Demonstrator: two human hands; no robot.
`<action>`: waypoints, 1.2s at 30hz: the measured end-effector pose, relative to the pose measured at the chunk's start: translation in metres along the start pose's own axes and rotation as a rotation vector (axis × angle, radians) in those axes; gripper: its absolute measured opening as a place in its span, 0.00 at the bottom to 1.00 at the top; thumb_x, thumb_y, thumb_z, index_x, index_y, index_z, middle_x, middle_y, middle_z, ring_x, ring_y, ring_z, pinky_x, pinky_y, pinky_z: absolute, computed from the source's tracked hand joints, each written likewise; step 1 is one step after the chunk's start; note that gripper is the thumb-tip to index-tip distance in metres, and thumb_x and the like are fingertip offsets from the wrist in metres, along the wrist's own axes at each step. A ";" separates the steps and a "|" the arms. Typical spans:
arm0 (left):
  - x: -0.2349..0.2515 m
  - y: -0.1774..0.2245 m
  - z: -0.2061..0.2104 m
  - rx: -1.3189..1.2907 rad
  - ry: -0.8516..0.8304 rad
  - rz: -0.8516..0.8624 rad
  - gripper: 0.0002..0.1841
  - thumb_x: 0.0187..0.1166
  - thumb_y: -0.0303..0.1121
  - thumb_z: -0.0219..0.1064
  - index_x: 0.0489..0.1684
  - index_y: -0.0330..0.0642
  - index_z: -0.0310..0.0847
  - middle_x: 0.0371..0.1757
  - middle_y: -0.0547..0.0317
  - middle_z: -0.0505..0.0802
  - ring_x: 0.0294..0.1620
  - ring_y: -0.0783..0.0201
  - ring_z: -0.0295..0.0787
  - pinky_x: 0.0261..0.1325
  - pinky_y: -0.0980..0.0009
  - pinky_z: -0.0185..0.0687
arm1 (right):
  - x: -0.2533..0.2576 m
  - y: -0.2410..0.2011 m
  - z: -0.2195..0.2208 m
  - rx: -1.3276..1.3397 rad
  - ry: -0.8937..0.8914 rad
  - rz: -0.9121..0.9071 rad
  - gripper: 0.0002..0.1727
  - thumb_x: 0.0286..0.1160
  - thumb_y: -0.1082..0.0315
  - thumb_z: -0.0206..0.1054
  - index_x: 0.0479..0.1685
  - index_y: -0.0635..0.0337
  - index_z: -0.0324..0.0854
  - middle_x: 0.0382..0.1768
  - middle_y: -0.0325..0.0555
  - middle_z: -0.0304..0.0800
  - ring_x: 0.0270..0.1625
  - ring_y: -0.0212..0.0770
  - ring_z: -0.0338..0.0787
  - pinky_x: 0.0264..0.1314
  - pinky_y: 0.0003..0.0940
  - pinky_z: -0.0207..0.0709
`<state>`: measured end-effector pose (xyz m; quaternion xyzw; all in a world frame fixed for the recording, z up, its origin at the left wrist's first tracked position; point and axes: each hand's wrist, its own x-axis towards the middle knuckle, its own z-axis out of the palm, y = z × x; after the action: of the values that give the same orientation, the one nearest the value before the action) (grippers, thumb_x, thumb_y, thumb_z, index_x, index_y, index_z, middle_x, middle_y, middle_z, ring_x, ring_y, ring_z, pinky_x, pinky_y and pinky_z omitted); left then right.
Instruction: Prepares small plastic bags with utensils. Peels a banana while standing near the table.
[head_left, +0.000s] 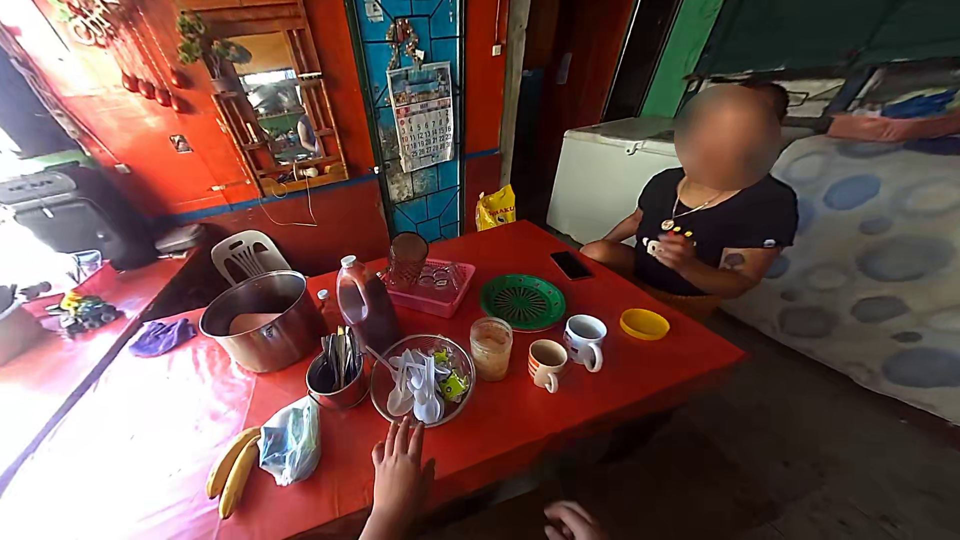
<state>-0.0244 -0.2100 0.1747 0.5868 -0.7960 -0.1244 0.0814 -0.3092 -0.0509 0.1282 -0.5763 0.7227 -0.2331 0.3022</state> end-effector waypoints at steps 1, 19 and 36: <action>0.012 -0.006 -0.002 0.015 -0.003 -0.009 0.34 0.79 0.49 0.66 0.89 0.57 0.68 0.93 0.54 0.66 0.95 0.46 0.52 0.87 0.33 0.47 | 0.017 -0.019 0.003 -0.007 0.026 -0.048 0.20 0.78 0.62 0.68 0.61 0.68 0.87 0.68 0.63 0.84 0.65 0.56 0.88 0.71 0.50 0.80; -0.005 0.013 0.034 -0.265 0.282 0.250 0.15 0.79 0.46 0.68 0.56 0.55 0.93 0.59 0.62 0.96 0.63 0.58 0.92 0.74 0.37 0.73 | 0.224 -0.129 0.024 -0.221 0.369 -0.205 0.10 0.75 0.69 0.67 0.47 0.64 0.89 0.56 0.58 0.90 0.62 0.55 0.90 0.65 0.50 0.84; 0.081 -0.023 -0.092 -0.538 0.356 0.305 0.11 0.81 0.43 0.63 0.39 0.63 0.95 0.78 0.66 0.86 0.85 0.58 0.73 0.83 0.37 0.61 | 0.211 -0.127 -0.036 0.229 0.459 -0.965 0.06 0.84 0.73 0.56 0.41 0.58 0.78 0.59 0.50 0.91 0.68 0.40 0.89 0.70 0.32 0.85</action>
<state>-0.0024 -0.3029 0.2550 0.4314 -0.7864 -0.2120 0.3879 -0.2791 -0.2855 0.2053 -0.7401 0.3938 -0.5422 0.0563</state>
